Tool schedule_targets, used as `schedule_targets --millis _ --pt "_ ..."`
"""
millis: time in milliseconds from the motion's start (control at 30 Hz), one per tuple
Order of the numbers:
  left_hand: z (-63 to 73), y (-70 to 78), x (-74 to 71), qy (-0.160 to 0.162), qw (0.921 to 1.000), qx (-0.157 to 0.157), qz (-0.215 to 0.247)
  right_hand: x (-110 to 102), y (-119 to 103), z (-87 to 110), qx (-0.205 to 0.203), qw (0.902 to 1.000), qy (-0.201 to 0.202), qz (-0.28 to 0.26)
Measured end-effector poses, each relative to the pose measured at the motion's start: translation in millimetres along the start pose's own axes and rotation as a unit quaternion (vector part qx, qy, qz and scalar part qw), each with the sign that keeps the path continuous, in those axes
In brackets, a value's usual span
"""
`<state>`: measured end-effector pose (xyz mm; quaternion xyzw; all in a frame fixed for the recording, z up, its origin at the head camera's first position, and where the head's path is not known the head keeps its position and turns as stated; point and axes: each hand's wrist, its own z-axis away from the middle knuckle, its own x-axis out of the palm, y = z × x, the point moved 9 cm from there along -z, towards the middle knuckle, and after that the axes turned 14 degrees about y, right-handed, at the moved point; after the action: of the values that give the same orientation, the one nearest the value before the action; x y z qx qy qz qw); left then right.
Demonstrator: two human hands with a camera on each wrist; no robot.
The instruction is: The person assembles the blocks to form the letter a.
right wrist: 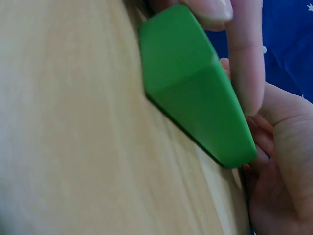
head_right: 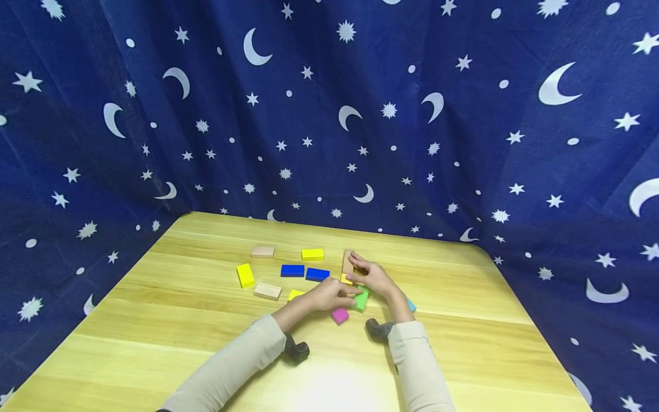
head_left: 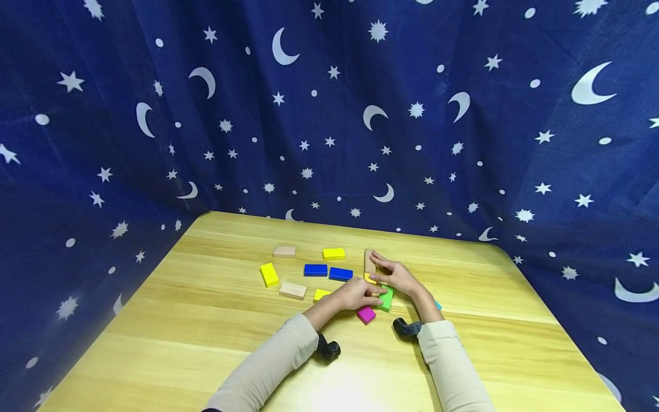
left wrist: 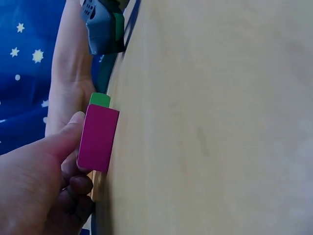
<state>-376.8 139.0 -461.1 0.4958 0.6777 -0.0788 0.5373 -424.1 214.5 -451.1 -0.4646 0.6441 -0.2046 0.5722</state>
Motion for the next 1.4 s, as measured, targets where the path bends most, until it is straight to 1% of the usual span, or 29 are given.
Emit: schedule_targets --millis 100,200,367,500,600,700,767,900,967,1133,1400 --pt "3.2 0.1 -2.0 0.001 1.0000 0.004 -0.008 1.3 12.9 -3.0 -0.001 1.0000 0.005 0.004" --pt "7.7 -1.1 -6.0 0.009 0.9999 -0.001 -0.005 2.1 19.0 -4.3 -0.005 0.9998 0.007 0.020" --pt "16.5 -5.9 -13.3 0.030 0.9992 -0.021 0.019 2.8 19.9 -4.6 -0.009 0.9997 0.009 0.023" --pt "22.6 -9.4 -19.2 0.046 0.9984 -0.024 0.023 3.0 19.9 -5.0 -0.001 0.9998 0.007 0.019" --pt "25.9 -11.5 -24.4 0.056 0.9980 -0.026 0.016 3.1 20.0 -4.7 0.007 0.9998 0.003 0.016" --pt "26.9 -12.9 -29.6 0.067 0.9972 -0.031 0.010 2.1 15.6 -3.1 0.008 0.9999 0.003 0.011" --pt "26.7 -13.8 -31.4 0.070 0.9968 -0.037 0.007 1.2 7.9 -1.0 0.007 1.0000 0.002 0.005" --pt "25.5 -16.9 -30.0 0.066 0.9965 -0.050 0.002 0.0 -8.8 3.4 0.008 0.9999 -0.006 0.003" --pt "25.2 -18.2 -29.1 0.068 0.9963 -0.053 -0.003 0.0 -13.1 4.9 0.010 0.9999 -0.011 0.007" --pt "24.6 -20.0 -28.6 0.075 0.9955 -0.056 -0.008 0.2 -15.3 5.5 0.016 0.9998 -0.014 0.003" --pt "25.4 -19.8 -27.4 0.071 0.9956 -0.059 -0.020 -0.7 -14.6 5.5 0.016 0.9998 -0.011 -0.006"
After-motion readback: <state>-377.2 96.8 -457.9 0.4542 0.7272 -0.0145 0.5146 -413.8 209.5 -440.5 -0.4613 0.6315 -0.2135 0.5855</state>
